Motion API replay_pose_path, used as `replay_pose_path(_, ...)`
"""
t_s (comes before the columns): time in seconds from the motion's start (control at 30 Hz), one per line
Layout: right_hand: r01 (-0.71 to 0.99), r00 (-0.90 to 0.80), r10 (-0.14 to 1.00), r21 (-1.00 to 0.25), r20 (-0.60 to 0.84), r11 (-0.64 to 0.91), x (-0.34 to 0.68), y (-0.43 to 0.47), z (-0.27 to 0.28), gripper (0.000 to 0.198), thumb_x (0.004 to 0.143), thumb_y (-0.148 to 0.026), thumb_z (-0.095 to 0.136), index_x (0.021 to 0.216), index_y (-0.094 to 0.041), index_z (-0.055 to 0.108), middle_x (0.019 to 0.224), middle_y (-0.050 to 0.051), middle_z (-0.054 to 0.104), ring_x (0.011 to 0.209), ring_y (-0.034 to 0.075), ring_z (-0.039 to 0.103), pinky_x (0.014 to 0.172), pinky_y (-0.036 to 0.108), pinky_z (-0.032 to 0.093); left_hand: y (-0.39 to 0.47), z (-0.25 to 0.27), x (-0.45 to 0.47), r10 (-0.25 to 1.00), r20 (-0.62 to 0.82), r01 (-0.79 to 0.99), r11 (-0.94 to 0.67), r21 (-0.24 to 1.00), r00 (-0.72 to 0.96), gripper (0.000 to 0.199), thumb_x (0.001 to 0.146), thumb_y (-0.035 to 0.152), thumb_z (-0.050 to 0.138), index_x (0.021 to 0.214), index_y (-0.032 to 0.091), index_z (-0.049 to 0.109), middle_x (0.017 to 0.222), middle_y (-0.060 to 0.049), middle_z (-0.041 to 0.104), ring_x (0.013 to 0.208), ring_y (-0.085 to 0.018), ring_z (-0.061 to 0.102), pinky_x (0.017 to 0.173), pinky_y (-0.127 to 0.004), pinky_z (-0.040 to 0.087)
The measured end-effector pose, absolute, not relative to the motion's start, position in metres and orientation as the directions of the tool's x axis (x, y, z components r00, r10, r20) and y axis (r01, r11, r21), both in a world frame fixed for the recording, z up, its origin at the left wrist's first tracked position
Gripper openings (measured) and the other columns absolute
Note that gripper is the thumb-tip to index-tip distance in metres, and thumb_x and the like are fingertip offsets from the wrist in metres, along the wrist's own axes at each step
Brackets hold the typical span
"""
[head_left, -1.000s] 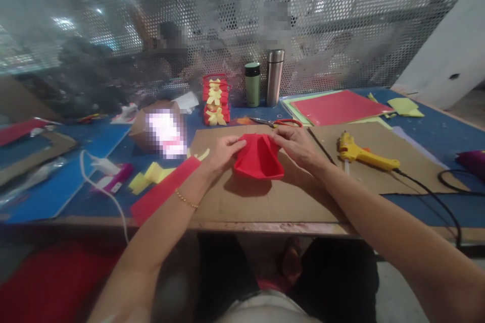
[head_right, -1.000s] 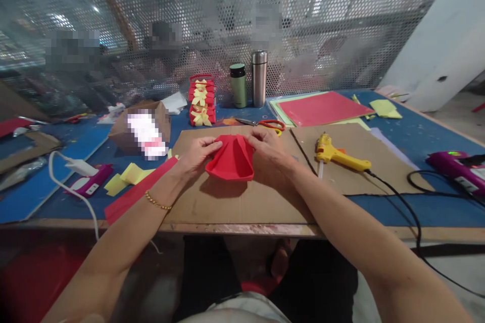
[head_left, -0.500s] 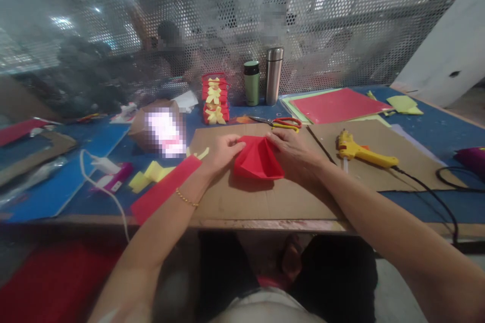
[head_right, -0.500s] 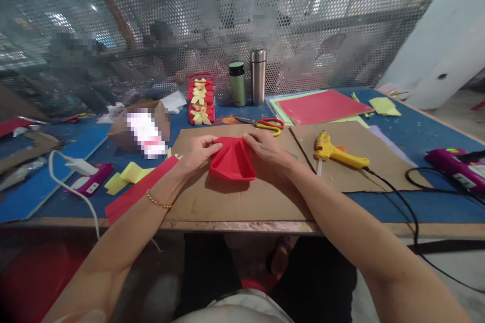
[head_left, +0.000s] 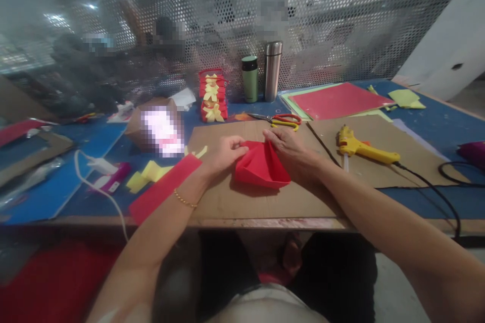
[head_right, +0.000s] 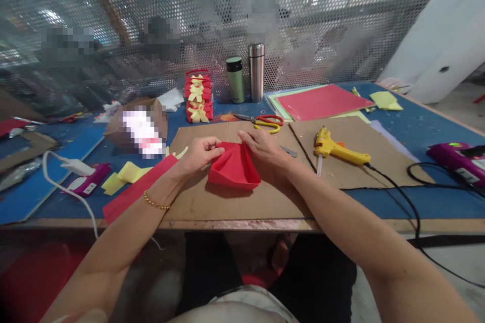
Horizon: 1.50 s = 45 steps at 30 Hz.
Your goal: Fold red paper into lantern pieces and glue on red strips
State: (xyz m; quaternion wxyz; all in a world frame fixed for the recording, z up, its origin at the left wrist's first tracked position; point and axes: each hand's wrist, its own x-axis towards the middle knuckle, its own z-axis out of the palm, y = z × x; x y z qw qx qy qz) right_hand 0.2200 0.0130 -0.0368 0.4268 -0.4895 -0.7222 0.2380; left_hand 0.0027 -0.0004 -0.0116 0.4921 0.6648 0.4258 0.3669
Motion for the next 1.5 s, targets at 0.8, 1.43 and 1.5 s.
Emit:
replay_pose_path(0.8, 0.402, -0.431, 0.852, -0.782, 0.298, 0.477, 0.226, 0.004, -0.024, 0.031, 0.086, -0.051, 0.064, 0.077, -0.021, 0.068, 0.067, 0.000, 0.060, 0.063, 0.014, 0.049, 0.061, 0.029, 0.036, -0.024, -0.002, 0.014, 0.891, -0.070, 0.085, 0.036, 0.996, 0.448, 0.039, 0.085, 0.049, 0.077, 0.070, 0.018, 0.056, 0.068, 0.002, 0.049, 0.061, -0.010, 0.045, 0.056, -0.025, 0.033)
replay_pose_path(1.43, 0.420, -0.325, 0.872, -0.770, 0.366, 0.480, 0.227, -0.002, -0.014, 0.033, 0.088, -0.050, 0.063, 0.073, -0.021, 0.062, 0.068, 0.001, 0.060, 0.065, 0.015, 0.049, 0.061, 0.029, 0.036, -0.019, -0.010, 0.017, 0.926, 0.117, 0.165, -0.187, 0.968, 0.360, 0.027, 0.092, 0.041, 0.065, 0.081, 0.017, 0.069, 0.079, -0.001, 0.064, 0.072, -0.013, 0.053, 0.065, -0.025, 0.041)
replay_pose_path(1.5, 0.405, -0.297, 0.879, -0.785, 0.372, 0.469, 0.226, -0.003, -0.014, 0.037, 0.087, -0.054, 0.063, 0.071, -0.021, 0.061, 0.066, 0.000, 0.059, 0.063, 0.014, 0.048, 0.059, 0.029, 0.035, -0.016, -0.010, 0.018, 0.936, 0.084, 0.118, -0.131, 0.984, 0.341, 0.028, 0.089, 0.043, 0.069, 0.078, 0.017, 0.068, 0.076, -0.001, 0.063, 0.070, -0.013, 0.053, 0.064, -0.025, 0.041)
